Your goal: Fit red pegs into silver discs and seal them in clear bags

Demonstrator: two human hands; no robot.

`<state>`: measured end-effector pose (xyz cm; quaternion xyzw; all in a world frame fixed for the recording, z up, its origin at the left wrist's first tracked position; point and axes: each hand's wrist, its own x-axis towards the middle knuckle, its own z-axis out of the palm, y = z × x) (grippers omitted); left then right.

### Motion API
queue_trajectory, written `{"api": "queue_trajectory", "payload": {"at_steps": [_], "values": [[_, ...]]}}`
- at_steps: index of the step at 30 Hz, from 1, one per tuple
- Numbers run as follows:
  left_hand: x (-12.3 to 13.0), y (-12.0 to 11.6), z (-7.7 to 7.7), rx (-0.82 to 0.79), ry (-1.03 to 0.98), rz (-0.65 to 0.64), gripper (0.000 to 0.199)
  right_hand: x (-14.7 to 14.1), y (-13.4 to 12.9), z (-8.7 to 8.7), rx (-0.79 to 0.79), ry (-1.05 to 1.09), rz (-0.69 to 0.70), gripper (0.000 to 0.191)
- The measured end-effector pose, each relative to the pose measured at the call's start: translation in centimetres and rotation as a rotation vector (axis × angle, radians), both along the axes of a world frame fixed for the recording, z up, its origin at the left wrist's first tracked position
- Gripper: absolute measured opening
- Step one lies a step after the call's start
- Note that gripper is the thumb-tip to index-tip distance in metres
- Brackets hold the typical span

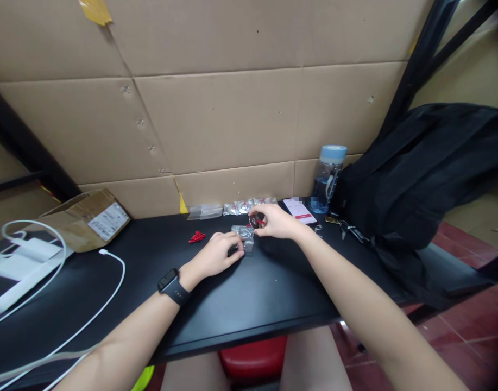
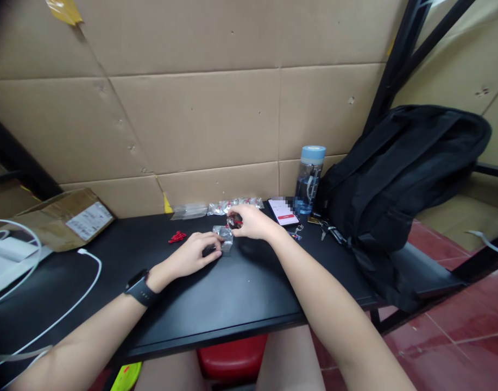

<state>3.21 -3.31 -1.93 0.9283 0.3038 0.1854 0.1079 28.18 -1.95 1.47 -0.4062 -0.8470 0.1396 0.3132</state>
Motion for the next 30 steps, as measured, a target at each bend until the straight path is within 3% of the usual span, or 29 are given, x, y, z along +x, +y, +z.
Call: {"api": "queue_trajectory", "payload": {"at_steps": [4, 9, 15, 26, 30], "values": [[-0.3, -0.6, 0.1, -0.045, 0.064, -0.033, 0.03, 0.3, -0.2, 0.3, -0.002, -0.142, 0.052, 0.039], [-0.7, -1.2, 0.0, -0.021, 0.205, 0.028, 0.045, 0.4, -1.2, 1.1, -0.157, -0.279, 0.107, 0.031], [-1.0, -1.9, 0.1, -0.054, 0.224, 0.001, 0.048, -0.3, -2.1, 1.0, -0.212, -0.45, -0.068, 0.028], [-1.4, -1.7, 0.6, -0.161, 0.254, -0.067, 0.051, -1.7, -0.6, -1.4, -0.164, -0.217, 0.083, 0.024], [-1.6, -1.9, 0.7, -0.161, 0.258, -0.063, 0.052, -2.2, 0.2, -2.5, -0.003, -0.236, -0.021, 0.025]]}}
